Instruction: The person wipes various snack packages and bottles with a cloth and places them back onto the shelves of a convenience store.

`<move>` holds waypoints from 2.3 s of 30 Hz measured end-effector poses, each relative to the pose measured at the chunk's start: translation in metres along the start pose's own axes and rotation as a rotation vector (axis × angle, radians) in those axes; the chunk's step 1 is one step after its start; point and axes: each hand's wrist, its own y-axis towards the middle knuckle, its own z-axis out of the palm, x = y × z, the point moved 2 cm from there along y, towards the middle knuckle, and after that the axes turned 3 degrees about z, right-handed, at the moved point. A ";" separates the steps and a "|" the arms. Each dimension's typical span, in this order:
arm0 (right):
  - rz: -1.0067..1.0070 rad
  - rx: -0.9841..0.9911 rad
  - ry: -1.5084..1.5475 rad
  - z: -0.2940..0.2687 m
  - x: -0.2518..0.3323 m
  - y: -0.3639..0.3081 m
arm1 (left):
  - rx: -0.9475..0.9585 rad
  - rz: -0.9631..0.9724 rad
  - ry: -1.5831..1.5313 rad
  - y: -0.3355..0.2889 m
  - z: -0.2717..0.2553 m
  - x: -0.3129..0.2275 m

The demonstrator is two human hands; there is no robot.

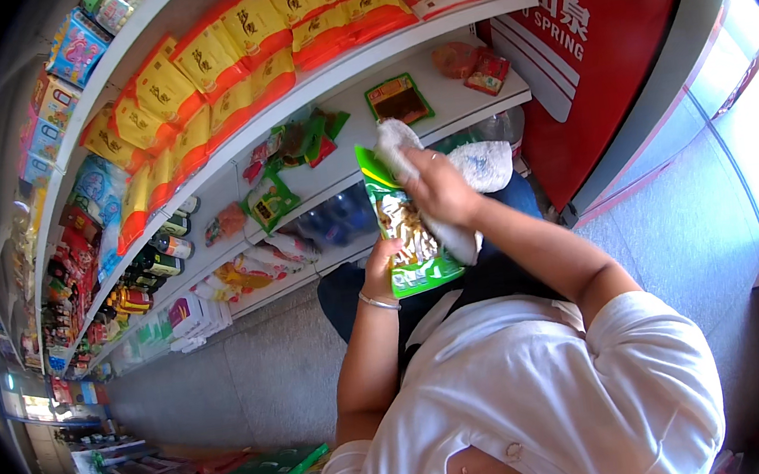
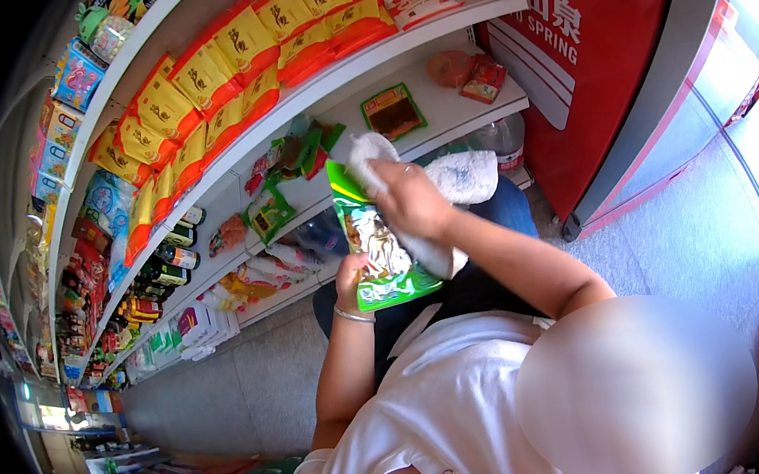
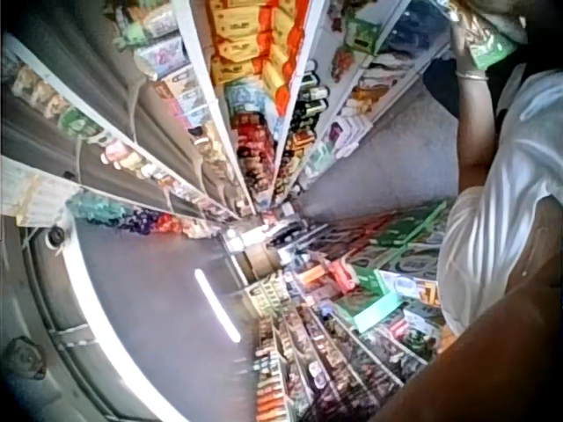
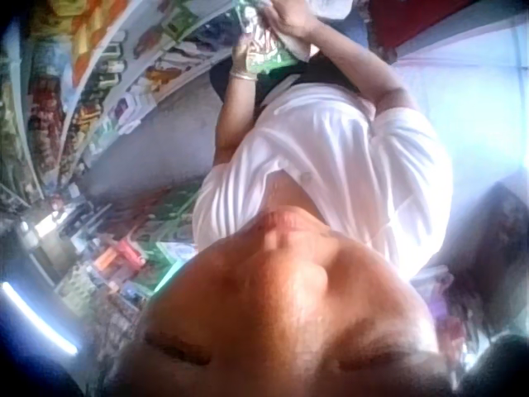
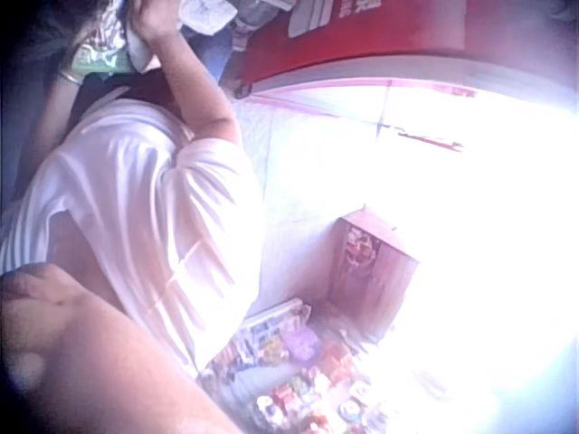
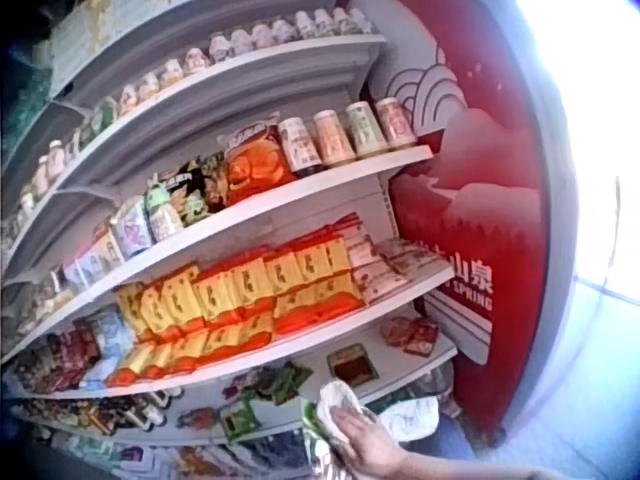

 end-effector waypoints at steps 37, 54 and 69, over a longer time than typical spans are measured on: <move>0.808 -0.166 0.629 -0.038 -0.123 -0.095 | -1.035 -0.192 2.514 0.226 -0.301 -0.167; 0.561 -0.167 0.588 0.012 -0.009 0.028 | -0.743 0.332 0.170 0.074 -0.084 -0.098; 1.045 0.099 0.810 0.047 -0.106 -0.020 | -0.543 1.074 0.631 0.034 0.008 -0.075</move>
